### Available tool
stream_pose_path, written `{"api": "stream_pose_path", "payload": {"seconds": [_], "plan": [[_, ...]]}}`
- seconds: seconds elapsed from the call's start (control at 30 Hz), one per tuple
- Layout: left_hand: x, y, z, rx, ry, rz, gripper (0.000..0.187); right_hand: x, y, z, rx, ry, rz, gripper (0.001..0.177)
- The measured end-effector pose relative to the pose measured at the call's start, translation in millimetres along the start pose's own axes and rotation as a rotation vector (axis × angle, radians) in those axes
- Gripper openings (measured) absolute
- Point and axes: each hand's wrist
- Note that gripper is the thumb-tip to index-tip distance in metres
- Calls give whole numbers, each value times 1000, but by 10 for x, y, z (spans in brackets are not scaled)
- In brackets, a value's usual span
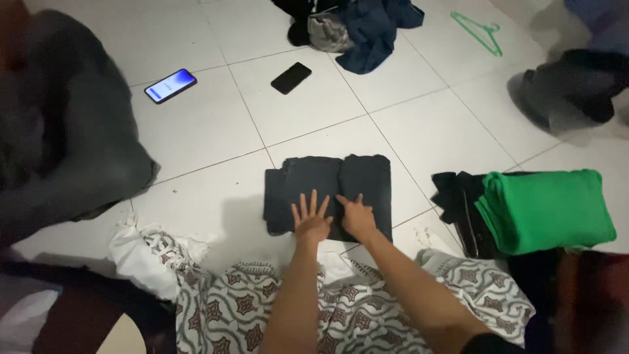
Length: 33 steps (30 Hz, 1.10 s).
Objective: Packing several folded garments into a suitcase on the floor.
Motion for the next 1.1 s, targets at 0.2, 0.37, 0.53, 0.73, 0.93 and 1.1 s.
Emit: {"api": "stream_pose_path", "payload": {"seconds": [0.2,0.37,0.53,0.73,0.93,1.1], "plan": [[-702,-243,195,51,-177,42,68,1070,-725,-306,364,-422,969,64],[-1153,-485,143,15,-307,4,68,1669,-119,-695,231,73,370,64],[-1771,-123,199,439,-472,-315,71,1345,-69,-781,447,66,136,52],[-1725,-477,97,582,-636,-406,91,356,-401,-566,454,-405,152,47],[-1837,-817,1,449,-640,-305,86,225,-56,-7,-14,-196,-196,58],[-1935,-749,44,328,-682,-295,85,1348,-343,26,317,-273,465,26]]}}
Point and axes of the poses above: each hand's wrist, its own z-axis towards the middle knuckle, its own y-axis out of the palm, x = y × z, and after that the axes turned 15 degrees about -y, right-handed
